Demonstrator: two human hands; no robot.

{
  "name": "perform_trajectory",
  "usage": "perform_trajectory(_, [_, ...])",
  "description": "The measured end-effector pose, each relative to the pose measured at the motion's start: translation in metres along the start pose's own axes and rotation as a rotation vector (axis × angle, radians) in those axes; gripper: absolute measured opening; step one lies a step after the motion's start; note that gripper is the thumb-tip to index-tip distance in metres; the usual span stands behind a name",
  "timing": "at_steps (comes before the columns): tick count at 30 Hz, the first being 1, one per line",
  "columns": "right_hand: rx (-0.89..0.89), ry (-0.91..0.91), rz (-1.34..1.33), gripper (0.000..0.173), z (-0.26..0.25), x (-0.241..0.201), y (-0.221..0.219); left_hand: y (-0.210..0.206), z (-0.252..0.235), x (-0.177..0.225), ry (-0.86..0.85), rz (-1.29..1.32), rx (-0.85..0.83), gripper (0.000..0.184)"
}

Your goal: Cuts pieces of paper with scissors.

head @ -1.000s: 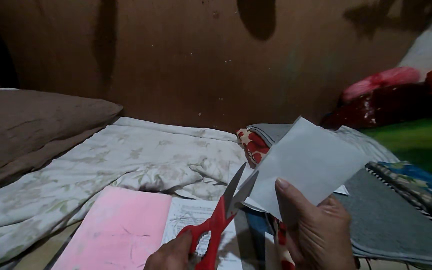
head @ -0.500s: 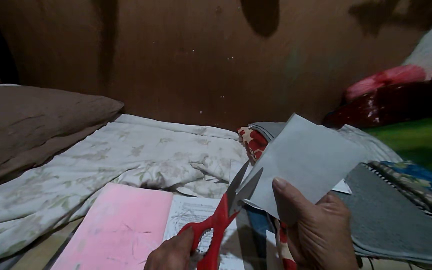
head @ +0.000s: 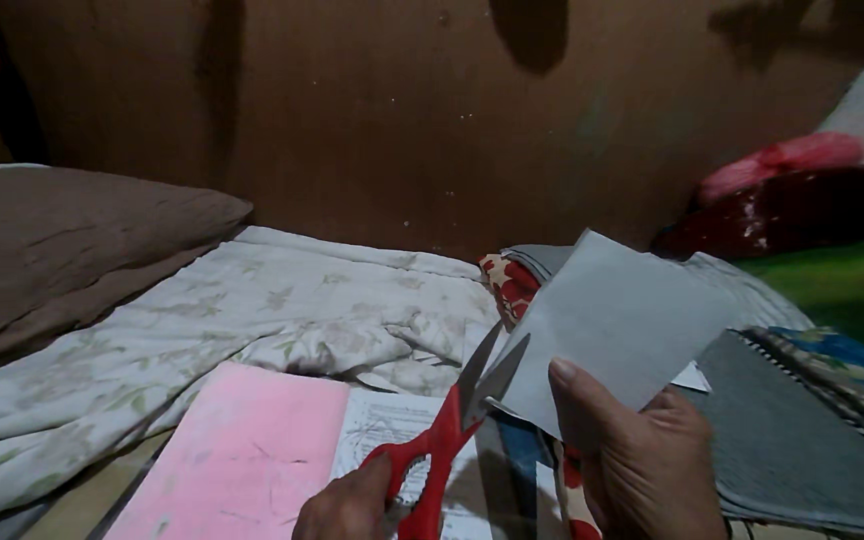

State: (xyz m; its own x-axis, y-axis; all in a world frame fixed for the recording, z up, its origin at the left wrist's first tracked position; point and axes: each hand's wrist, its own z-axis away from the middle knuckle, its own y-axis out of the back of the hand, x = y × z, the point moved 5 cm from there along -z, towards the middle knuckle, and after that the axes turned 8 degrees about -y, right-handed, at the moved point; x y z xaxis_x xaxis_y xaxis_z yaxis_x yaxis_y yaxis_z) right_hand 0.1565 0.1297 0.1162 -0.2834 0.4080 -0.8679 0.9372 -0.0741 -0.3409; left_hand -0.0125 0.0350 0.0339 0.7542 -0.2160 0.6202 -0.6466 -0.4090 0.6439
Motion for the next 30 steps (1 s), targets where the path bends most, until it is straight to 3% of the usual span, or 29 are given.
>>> perform_trajectory(30, [0.025, -0.008, 0.038, 0.028, 0.0008, -0.0002, -0.0016, -0.0077, 0.0020, 0.0016, -0.026, -0.014, -0.022, 0.025])
